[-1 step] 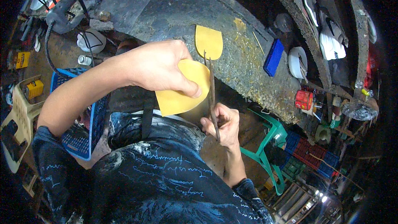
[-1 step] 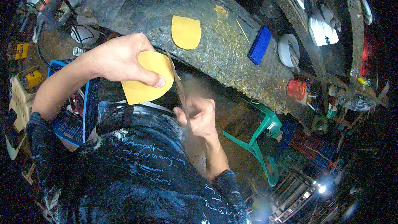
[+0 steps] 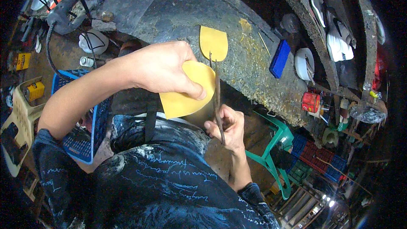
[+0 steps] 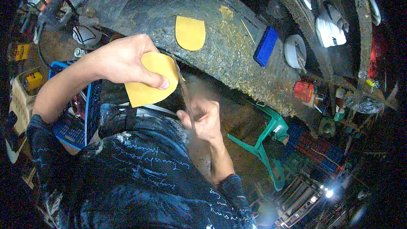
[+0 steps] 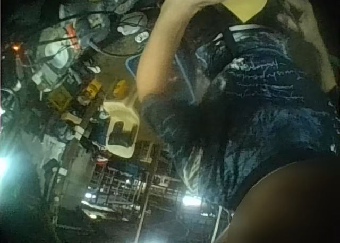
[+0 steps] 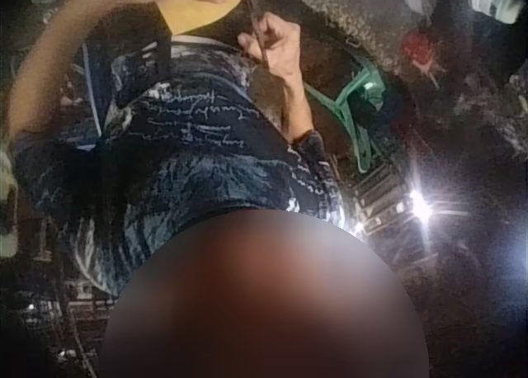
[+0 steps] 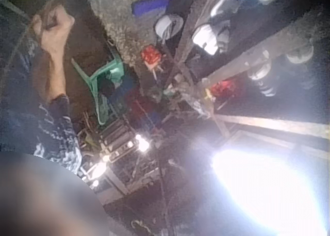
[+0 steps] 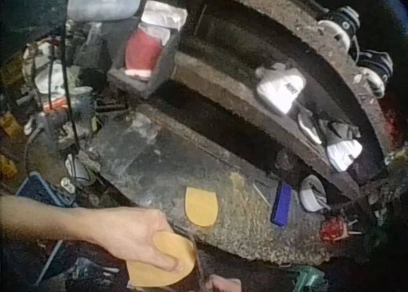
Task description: The person picks up a black sneaker, cuts a yellow rubber sheet with scissors, and fits the cut piece onto the shoe's sole. They then place the shoe on a shelf and repeat the process with the second sneaker, cutting and fitting another rubber piece to its sole.
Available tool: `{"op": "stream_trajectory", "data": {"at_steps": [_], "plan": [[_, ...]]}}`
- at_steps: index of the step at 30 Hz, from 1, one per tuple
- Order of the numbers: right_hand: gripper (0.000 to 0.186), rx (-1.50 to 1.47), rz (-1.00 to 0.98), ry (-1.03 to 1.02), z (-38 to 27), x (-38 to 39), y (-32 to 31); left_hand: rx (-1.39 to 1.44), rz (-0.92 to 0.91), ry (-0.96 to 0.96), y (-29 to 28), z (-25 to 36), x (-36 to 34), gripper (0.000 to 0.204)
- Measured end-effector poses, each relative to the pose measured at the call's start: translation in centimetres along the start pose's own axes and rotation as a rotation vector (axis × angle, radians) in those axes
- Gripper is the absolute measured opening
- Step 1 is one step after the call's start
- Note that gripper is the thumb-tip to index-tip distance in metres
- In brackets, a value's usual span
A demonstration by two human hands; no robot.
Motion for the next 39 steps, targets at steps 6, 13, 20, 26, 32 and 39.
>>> {"op": "stream_trajectory", "data": {"at_steps": [6,13,20,26,32,39], "plan": [[0.044,-0.049,-0.041,-0.044,-0.5,-0.6,0.4,-0.122,-0.038,-0.003,0.3,0.0,-0.5,0.037],[0.043,-0.031,-0.011,-0.078,-0.9,-0.5,0.3,-0.127,-0.050,-0.003,0.5,-0.2,-0.4,0.038],[0.038,0.010,0.043,-0.121,-1.1,0.0,-0.1,-0.092,-0.072,0.000,0.9,-0.2,-0.6,0.035],[0.036,0.011,0.032,-0.113,0.2,0.4,-0.3,-0.022,-0.130,0.090,1.1,0.2,-0.6,0.032],[0.028,-0.170,0.124,-0.051,0.9,0.5,-0.6,0.471,0.117,0.317,-0.9,-0.2,0.7,0.031],[0.024,-0.028,0.143,-0.085,-0.8,-1.3,0.4,0.830,0.512,0.506,2.1,-2.5,1.3,0.030]]}}
Point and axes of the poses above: each hand's wrist, its own x-axis away from the middle knuckle, its own y-axis out of the palm, z = x × y, the point moved 9 cm from there along -x, towards the middle knuckle, and after that the axes turned 10 degrees about -z, right-handed, at the moved point
